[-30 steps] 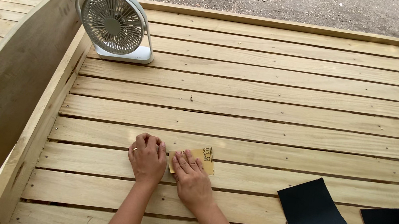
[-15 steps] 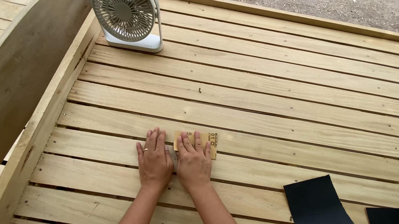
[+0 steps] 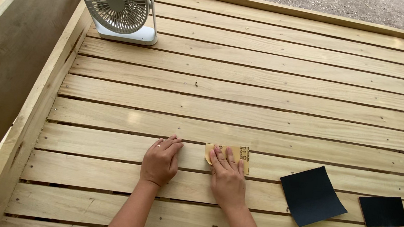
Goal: The person sands a wooden slatted bench using sandpaper. They switch between a black sanding sheet and a beige sanding block, smoothing the surface and edges of the bench.
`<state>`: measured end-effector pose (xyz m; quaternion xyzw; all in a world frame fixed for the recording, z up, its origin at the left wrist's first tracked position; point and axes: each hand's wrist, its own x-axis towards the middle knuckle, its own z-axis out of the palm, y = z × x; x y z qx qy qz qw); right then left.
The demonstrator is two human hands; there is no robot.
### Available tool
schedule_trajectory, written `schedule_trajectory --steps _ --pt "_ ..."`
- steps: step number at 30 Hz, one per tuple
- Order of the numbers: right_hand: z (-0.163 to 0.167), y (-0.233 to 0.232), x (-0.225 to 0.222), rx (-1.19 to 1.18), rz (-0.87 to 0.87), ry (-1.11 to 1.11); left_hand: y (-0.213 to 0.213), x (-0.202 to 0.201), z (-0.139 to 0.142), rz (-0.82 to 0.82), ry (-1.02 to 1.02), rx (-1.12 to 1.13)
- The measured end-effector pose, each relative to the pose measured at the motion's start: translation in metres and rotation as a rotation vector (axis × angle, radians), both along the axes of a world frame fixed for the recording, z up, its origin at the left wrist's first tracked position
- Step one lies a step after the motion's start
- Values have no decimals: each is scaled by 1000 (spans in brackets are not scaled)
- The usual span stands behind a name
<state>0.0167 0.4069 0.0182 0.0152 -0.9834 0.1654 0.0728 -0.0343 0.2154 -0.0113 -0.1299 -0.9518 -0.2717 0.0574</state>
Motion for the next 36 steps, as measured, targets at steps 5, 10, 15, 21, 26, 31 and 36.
schedule_trajectory --steps 5,10,15,21,26,31,36 --pt "-11 -21 2 -27 0 -14 4 -3 2 84 31 -88" --pt "-5 21 9 -96 53 -54 6 0 14 236 75 -91" --pt "-7 39 16 -10 -237 -80 11 -9 18 197 52 -196" --pt "-23 -9 -5 -128 151 -55 5 -5 16 260 5 -41" --pt "-9 21 7 -47 -183 -61 6 -8 13 245 22 -60" --pt "-9 -45 7 -96 99 -44 -6 -10 9 273 -14 311" --pt "0 22 18 -580 -240 -67 -87 -12 11 481 -4 -22"
